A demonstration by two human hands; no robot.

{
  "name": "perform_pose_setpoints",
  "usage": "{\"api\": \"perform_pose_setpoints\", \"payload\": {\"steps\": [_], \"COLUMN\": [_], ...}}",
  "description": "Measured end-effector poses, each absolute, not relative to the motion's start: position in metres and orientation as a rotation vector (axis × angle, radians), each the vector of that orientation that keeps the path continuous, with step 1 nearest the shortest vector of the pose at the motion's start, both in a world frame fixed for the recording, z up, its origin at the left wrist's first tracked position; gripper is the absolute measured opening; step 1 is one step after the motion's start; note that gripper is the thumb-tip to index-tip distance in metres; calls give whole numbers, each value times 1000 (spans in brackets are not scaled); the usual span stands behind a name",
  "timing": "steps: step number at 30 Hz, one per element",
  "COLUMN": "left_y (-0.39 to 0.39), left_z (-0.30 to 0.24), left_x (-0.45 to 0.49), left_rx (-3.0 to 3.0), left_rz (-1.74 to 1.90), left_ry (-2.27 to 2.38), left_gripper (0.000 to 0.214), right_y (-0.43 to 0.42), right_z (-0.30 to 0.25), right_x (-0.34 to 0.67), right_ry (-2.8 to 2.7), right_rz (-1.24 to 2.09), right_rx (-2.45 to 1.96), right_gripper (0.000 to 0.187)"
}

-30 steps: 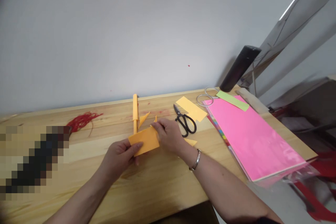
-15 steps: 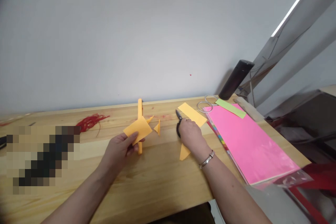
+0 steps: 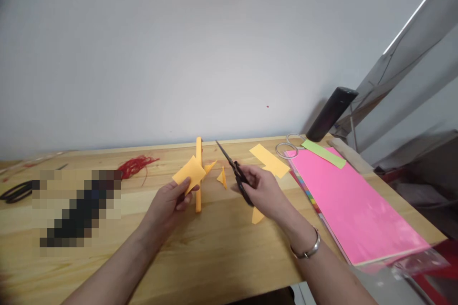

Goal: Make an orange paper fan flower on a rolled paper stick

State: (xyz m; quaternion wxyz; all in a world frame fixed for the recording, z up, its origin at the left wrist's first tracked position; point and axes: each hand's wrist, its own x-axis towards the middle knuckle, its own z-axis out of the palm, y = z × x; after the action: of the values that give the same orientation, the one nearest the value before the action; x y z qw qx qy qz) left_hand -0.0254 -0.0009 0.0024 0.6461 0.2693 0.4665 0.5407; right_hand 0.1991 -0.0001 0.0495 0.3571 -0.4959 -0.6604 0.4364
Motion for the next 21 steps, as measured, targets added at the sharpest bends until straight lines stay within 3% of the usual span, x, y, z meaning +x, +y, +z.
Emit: {"api": "perform_pose_setpoints", "payload": {"steps": [3, 8, 21], "left_y": [0, 0, 4], "left_z": [5, 8, 10], "left_x": [-26, -28, -31], "left_rx": [553, 490, 372], "left_rz": [1237, 1283, 1337], "left_ry": [1021, 950, 959], "left_gripper": [23, 23, 24], "right_y": [-7, -2, 4], "right_z": [46, 50, 49], "right_x": [192, 186, 185], "right_ry": [-1538, -1676, -1895], "right_rz": [1509, 1726, 1810], "right_rx": [-1000, -654, -608], "right_gripper": [45, 67, 69]}}
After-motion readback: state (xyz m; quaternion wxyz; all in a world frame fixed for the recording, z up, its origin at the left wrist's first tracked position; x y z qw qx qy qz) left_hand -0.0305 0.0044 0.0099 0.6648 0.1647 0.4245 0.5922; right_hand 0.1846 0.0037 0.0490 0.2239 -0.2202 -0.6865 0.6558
